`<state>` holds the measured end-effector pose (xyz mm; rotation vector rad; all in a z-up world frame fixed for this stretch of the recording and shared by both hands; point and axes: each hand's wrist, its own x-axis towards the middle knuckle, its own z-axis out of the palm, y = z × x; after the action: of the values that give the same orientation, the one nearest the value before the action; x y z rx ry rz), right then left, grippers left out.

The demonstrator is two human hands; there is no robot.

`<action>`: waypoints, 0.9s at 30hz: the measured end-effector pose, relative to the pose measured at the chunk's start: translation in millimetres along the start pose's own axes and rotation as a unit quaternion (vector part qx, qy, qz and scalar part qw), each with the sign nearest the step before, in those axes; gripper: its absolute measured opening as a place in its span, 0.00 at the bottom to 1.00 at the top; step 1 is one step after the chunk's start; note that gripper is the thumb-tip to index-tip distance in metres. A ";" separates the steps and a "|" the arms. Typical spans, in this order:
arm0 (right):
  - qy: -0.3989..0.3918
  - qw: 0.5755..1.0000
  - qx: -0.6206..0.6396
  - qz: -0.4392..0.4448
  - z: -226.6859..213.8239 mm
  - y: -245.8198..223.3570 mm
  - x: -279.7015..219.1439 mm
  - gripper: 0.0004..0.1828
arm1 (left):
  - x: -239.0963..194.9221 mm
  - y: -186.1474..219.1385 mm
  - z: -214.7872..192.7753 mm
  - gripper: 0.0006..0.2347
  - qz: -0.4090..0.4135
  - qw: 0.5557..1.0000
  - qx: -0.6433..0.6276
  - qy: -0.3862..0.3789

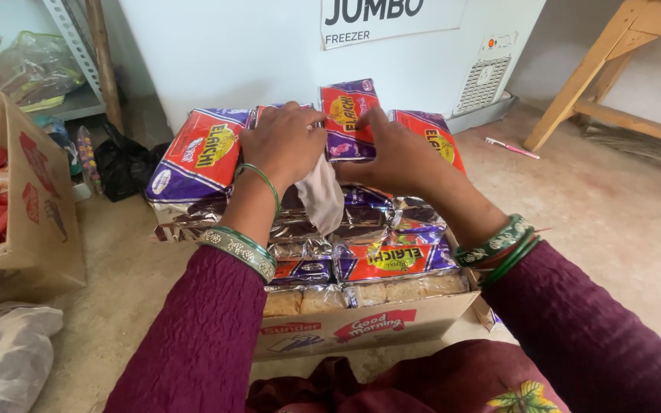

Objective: The person wipes packaged bakery items with a cloth and organizes the packets into a cardboard box by hand.

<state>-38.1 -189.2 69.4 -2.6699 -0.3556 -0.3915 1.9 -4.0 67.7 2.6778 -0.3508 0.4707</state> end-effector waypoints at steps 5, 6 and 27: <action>0.000 1.000 -0.017 0.023 7.6 -1.0 14.3 0.50 | -0.9 -1.4 -3.3 0.17 -0.001 1.000 -0.006 -0.003; 0.015 1.000 -0.014 0.006 9.1 1.4 13.7 0.49 | -1.3 0.3 -4.0 0.17 0.000 1.000 -0.007 -0.004; 0.036 0.995 0.066 0.070 11.4 29.7 59.4 0.56 | 4.7 -1.8 4.8 0.20 -0.021 0.999 -0.024 0.017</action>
<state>28.5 -199.3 67.8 -2.5271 -0.1661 -0.4044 8.1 -5.2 64.7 2.6212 -0.2907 0.4882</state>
